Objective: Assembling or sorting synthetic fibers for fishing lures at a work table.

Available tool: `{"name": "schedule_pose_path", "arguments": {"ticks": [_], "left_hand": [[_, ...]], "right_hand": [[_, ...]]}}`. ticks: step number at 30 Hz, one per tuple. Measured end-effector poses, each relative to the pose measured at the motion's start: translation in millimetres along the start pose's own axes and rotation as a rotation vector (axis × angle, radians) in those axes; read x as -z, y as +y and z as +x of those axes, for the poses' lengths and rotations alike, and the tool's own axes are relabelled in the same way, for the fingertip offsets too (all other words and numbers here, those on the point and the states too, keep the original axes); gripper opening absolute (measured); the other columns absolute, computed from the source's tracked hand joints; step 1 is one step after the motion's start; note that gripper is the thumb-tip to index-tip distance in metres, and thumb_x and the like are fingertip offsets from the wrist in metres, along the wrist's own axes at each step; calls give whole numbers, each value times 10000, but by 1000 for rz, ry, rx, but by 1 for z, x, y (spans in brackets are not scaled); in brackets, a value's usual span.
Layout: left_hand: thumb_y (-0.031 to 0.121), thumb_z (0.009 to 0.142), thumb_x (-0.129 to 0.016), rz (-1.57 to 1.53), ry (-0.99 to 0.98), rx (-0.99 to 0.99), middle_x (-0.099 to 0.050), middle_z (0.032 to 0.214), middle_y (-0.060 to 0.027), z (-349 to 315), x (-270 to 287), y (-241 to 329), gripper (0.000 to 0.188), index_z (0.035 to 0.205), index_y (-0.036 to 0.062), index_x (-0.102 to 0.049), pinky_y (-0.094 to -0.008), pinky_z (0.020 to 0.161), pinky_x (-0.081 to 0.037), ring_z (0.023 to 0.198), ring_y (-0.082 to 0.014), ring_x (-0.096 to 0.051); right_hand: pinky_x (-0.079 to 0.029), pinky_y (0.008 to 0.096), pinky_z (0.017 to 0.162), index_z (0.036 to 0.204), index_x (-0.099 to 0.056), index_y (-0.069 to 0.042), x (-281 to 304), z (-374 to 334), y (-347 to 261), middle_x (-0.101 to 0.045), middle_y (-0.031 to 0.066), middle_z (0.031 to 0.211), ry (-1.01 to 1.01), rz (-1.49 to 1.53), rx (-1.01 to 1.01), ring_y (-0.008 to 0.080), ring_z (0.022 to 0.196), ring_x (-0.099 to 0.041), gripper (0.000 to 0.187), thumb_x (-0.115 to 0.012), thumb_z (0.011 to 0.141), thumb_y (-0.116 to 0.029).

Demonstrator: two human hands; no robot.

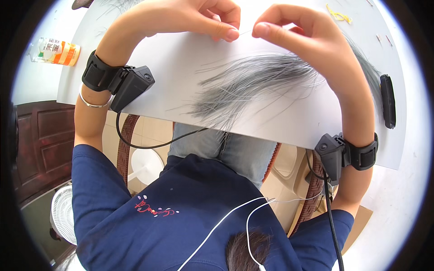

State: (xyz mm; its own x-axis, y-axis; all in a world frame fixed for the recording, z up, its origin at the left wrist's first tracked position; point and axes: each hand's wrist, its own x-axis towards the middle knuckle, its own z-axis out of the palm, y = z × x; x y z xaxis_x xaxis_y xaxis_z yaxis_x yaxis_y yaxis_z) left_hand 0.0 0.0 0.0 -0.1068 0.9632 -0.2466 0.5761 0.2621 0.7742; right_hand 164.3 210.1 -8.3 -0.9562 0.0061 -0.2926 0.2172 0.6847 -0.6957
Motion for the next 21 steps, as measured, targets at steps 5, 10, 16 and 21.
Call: {"name": "schedule_pose_path", "arguments": {"ticks": [5, 10, 16, 21], "left_hand": [[305, 898, -674, 60, -31, -43, -669, 799, -19, 0, 0, 1, 271, 919, 35, -692, -259, 692, -464, 756, -99, -583], [311, 892, -683, 68, -68, 15, -672, 817, -29, 0, 1, 3, 286, 944, 30, -691, -254, 685, -468, 762, -106, -587], [391, 833, -744, -135, 103, -128, -690, 962, -101, -2, -2, 1, 486, 1104, -2, -651, -251, 770, -501, 885, -163, -645], [397, 860, -728, -263, 138, -206, -694, 947, -106, -2, 0, 3, 438, 1052, 8, -668, -272, 790, -501, 924, -167, -649]], "right_hand": [[-284, 487, 1150, 999, -618, -119, -7, -3, 3, -575, 86, 1231, -90, 955, 593, 278, 1227, -492, 226, -482, 1020, -298], [-394, 368, 1052, 1075, -598, -93, 13, 5, 1, -573, 20, 1018, -162, 1289, 716, 89, 894, -554, 159, -474, 1035, -184], [-415, 185, 673, 1220, -510, -45, -22, -1, -7, -624, 39, 843, 219, 433, 443, 50, 696, -508, 263, -556, 1002, -185], [-395, 166, 592, 1201, -518, -62, -29, 1, -14, -628, 33, 766, 261, 392, 339, 48, 616, -503, 262, -591, 982, -188]]}}
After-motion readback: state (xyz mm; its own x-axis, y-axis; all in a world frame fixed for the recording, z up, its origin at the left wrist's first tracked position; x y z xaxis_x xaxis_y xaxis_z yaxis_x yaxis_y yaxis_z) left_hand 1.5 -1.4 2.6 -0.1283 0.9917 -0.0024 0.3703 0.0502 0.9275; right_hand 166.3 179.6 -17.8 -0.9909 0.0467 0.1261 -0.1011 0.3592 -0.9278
